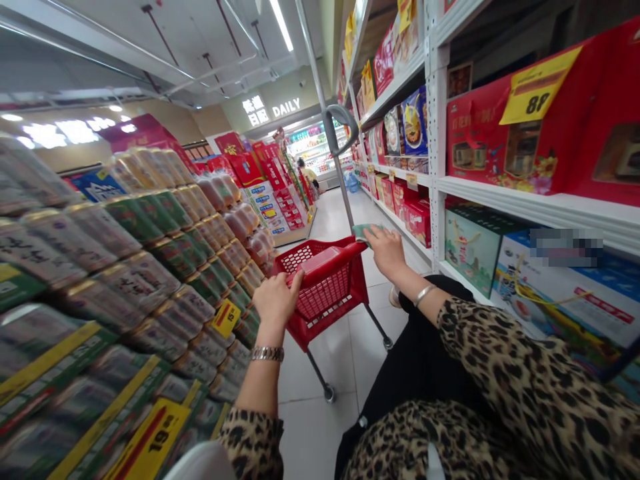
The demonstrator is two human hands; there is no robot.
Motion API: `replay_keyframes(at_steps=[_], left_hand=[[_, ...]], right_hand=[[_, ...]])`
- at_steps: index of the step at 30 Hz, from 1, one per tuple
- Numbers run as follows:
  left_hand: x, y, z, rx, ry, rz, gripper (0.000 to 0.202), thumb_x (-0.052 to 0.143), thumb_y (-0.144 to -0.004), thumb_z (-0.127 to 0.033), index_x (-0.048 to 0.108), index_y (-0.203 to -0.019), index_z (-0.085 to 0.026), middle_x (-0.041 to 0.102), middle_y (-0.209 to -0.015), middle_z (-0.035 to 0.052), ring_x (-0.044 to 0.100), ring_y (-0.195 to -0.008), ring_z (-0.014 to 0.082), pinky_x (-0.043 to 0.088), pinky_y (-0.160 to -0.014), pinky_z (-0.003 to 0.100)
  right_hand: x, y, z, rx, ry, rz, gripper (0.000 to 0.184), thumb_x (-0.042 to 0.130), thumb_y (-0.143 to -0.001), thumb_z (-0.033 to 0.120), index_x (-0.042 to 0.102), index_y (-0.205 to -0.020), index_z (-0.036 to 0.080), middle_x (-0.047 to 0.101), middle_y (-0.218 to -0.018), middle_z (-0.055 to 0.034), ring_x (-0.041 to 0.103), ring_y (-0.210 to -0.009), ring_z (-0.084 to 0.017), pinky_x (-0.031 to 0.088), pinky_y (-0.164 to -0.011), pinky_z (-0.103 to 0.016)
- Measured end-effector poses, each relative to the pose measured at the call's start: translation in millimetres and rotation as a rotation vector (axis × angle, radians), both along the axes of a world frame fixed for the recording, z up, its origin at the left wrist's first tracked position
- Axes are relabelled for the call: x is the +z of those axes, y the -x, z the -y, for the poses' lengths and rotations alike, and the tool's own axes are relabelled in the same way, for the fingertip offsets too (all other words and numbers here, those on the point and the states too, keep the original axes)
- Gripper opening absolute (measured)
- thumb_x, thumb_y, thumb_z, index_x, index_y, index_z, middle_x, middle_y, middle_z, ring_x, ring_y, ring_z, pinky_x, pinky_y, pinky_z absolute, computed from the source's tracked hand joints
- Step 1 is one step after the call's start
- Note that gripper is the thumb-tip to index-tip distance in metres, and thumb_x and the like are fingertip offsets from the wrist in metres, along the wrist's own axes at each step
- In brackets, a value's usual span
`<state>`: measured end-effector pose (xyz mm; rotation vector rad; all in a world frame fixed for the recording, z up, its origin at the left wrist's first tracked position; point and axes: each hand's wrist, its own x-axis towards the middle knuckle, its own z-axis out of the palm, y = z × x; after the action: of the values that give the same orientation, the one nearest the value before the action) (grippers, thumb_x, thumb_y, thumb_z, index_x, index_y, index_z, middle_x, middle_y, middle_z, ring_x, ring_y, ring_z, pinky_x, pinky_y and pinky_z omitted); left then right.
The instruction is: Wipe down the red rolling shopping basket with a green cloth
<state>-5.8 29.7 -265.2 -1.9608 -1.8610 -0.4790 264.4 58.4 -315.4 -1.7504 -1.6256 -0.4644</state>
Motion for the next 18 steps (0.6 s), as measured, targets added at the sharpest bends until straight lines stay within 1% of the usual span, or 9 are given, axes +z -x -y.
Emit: replay_keyframes(at_steps=[2, 3, 5, 8, 10, 11, 13, 16, 18], left_hand=[[-3.6, 3, 4, 0.048, 0.030, -0.057, 0.064, 0.029, -0.098, -0.057, 0.077, -0.094, -0.014, 0.076, -0.092, 0.0192, 0.070, -0.092, 0.0324, 0.043, -0.076, 0.038], [-6.2, 3, 6, 0.061, 0.012, -0.071, 0.066, 0.025, -0.099, -0.054, 0.077, -0.091, -0.014, 0.075, -0.089, 0.0194, 0.070, -0.090, 0.0320, 0.042, -0.075, 0.037], [-11.5, 2, 11, 0.066, -0.043, -0.083, 0.067, 0.019, -0.101, -0.048, 0.076, -0.090, -0.014, 0.075, -0.088, 0.0198, 0.070, -0.088, 0.0308, 0.041, -0.074, 0.037], [-16.9, -1, 18, 0.074, -0.092, -0.081, 0.067, 0.015, -0.101, -0.042, 0.075, -0.088, -0.014, 0.075, -0.086, 0.0196, 0.070, -0.085, 0.0297, 0.039, -0.074, 0.037], [-18.8, -1, 23, 0.090, -0.110, -0.071, 0.065, 0.016, -0.101, -0.039, 0.074, -0.086, -0.014, 0.075, -0.085, 0.0191, 0.070, -0.084, 0.0294, 0.038, -0.073, 0.038], [-19.4, 0, 26, 0.097, -0.118, -0.068, 0.063, 0.018, -0.101, -0.038, 0.074, -0.086, -0.014, 0.075, -0.085, 0.0190, 0.070, -0.085, 0.0295, 0.038, -0.073, 0.038], [-20.1, 1, 33, 0.107, -0.131, -0.065, 0.061, 0.020, -0.100, -0.037, 0.074, -0.087, -0.014, 0.075, -0.085, 0.0190, 0.070, -0.085, 0.0298, 0.037, -0.073, 0.038], [-20.5, 1, 42, 0.112, -0.139, -0.066, 0.062, 0.020, -0.100, -0.041, 0.074, -0.086, -0.014, 0.075, -0.084, 0.0196, 0.069, -0.085, 0.0307, 0.037, -0.073, 0.039], [-20.7, 0, 47, 0.116, -0.144, -0.062, 0.064, 0.019, -0.100, -0.043, 0.073, -0.084, -0.014, 0.075, -0.083, 0.0197, 0.069, -0.084, 0.0308, 0.037, -0.072, 0.039]], right_hand=[[0.6, 16, 2, 0.052, -0.048, 0.020, 0.040, 0.045, -0.100, 0.011, 0.066, -0.133, 0.022, 0.062, -0.141, -0.0140, 0.056, -0.128, -0.032, 0.039, -0.103, -0.051], [0.6, 28, 4, 0.091, -0.073, 0.036, 0.039, 0.046, -0.100, 0.012, 0.068, -0.131, 0.022, 0.063, -0.140, -0.0125, 0.056, -0.129, -0.032, 0.039, -0.105, -0.051], [-0.4, 57, 11, 0.183, -0.131, 0.075, 0.036, 0.050, -0.100, 0.014, 0.069, -0.129, 0.024, 0.065, -0.139, -0.0092, 0.055, -0.130, -0.031, 0.038, -0.109, -0.050], [-5.5, 102, 26, 0.332, -0.271, 0.120, 0.032, 0.055, -0.099, 0.016, 0.070, -0.126, 0.024, 0.067, -0.137, -0.0083, 0.055, -0.131, -0.030, 0.037, -0.112, -0.050], [-11.0, 120, 36, 0.395, -0.355, 0.143, 0.032, 0.056, -0.099, 0.016, 0.070, -0.125, 0.025, 0.067, -0.136, -0.0074, 0.055, -0.132, -0.029, 0.037, -0.112, -0.051], [-14.0, 125, 40, 0.413, -0.391, 0.155, 0.032, 0.057, -0.099, 0.016, 0.070, -0.126, 0.026, 0.068, -0.136, -0.0067, 0.055, -0.132, -0.029, 0.037, -0.112, -0.051], [-19.9, 124, 44, 0.433, -0.440, 0.178, 0.033, 0.057, -0.099, 0.018, 0.069, -0.127, 0.029, 0.067, -0.137, -0.0052, 0.054, -0.134, -0.029, 0.037, -0.111, -0.051], [-26.1, 111, 44, 0.446, -0.479, 0.217, 0.035, 0.054, -0.101, 0.019, 0.066, -0.131, 0.032, 0.066, -0.139, -0.0032, 0.053, -0.136, -0.027, 0.035, -0.111, -0.051], [-27.7, 101, 40, 0.439, -0.477, 0.229, 0.036, 0.052, -0.102, 0.019, 0.065, -0.132, 0.033, 0.066, -0.139, -0.0031, 0.053, -0.135, -0.025, 0.033, -0.112, -0.048]])
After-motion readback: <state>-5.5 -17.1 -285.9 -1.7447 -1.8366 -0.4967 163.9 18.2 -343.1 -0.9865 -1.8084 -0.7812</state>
